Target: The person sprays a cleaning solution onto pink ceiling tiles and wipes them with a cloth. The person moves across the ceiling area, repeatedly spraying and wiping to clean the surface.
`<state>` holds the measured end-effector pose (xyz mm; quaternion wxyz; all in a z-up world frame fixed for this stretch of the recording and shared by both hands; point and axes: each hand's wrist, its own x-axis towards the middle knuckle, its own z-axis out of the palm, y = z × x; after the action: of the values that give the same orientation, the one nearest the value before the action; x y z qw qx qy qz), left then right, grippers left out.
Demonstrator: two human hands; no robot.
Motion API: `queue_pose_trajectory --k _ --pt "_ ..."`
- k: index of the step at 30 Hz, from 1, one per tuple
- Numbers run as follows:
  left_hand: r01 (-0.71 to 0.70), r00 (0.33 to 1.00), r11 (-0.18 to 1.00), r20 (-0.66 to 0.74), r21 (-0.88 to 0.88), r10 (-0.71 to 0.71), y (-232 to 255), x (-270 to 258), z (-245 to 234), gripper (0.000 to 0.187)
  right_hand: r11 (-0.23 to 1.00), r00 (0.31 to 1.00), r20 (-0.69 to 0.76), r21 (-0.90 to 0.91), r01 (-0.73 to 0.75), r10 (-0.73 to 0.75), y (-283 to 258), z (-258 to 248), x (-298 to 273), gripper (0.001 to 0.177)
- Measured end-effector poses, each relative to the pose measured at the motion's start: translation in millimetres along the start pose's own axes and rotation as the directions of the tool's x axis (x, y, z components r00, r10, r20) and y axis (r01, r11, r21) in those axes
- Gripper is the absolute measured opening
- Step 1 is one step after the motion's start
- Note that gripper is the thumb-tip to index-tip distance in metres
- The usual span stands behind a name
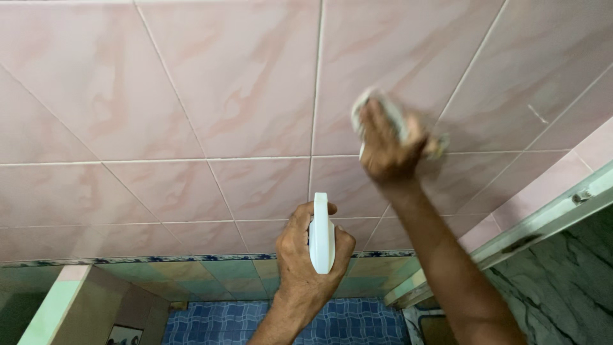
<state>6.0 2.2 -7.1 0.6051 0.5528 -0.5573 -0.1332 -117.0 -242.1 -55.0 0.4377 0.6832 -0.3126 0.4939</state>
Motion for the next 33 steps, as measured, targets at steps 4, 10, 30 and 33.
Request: queue_pose_trajectory --k 4,10,30,33 --pt "-0.011 1.000 1.000 -0.019 -0.008 0.010 3.7 -1.0 -6.9 0.030 0.999 0.987 -0.161 -0.001 -0.032 0.031 13.9 -11.5 108.5 0.033" --pt "-0.050 0.999 0.999 -0.021 -0.001 0.050 2.8 -3.5 -15.1 0.030 0.997 0.983 -0.170 0.035 -0.068 0.073 -4.6 -13.7 131.2 0.035" --pt "-0.037 0.999 0.999 0.036 -0.022 0.038 1.6 -9.6 -32.0 0.030 0.999 0.972 -0.230 -0.014 0.052 -0.054 -14.9 -16.4 145.5 0.030" --pt "-0.009 0.999 1.000 0.040 -0.024 0.010 2.2 -9.1 -30.7 0.029 0.999 0.976 -0.216 0.048 -0.024 0.033 -21.1 -20.8 163.8 0.029"
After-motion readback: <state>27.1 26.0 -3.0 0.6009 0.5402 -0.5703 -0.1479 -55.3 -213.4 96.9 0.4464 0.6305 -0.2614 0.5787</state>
